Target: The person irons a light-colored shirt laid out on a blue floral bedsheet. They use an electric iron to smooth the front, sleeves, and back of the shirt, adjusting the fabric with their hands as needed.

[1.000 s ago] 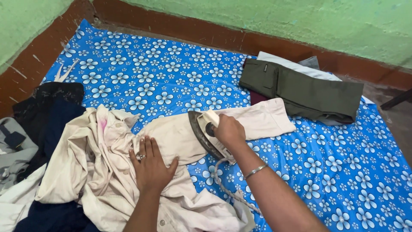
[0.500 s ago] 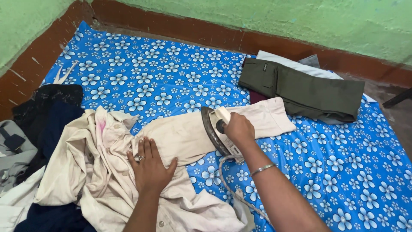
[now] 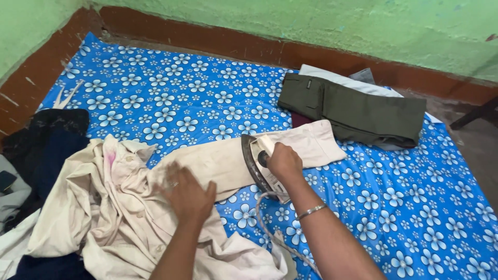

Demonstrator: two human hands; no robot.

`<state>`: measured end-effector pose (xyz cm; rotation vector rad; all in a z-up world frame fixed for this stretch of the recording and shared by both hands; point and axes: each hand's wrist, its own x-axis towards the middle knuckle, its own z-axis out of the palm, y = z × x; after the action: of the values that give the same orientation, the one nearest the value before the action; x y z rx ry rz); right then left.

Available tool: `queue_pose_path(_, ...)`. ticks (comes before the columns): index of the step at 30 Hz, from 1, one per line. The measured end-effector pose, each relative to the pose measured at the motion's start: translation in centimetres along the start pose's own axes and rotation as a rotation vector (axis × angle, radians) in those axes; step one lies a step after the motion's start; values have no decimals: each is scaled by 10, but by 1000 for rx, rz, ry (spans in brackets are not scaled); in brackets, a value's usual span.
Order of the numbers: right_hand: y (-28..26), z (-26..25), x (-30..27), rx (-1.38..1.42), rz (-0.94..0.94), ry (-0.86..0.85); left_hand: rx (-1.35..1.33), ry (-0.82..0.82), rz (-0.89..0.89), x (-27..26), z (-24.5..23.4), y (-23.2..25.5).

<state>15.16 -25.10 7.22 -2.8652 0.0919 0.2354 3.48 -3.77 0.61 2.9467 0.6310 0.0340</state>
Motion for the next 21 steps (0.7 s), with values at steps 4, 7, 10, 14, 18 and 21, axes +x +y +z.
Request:
queue_pose_path(4, 6, -1, -5, 13, 8, 7, -205, 155, 297, 13, 33, 46)
queue_pose_path(7, 5, -1, 1, 39, 19, 53, -195, 73, 227, 6, 47, 57)
queue_pose_path(10, 7, 2, 5, 53, 22, 68, -131, 108, 238, 1, 51, 57)
queue_pose_path(14, 14, 1, 3, 41, 8, 31, -82, 122, 225, 0, 48, 60)
queue_pose_path(18, 16, -2, 6, 31, -2, 49, -69, 101, 213, 0, 44, 62)
queue_pose_path(21, 19, -8, 15, 19, 33, 64, -65, 83, 201, -2, 42, 62)
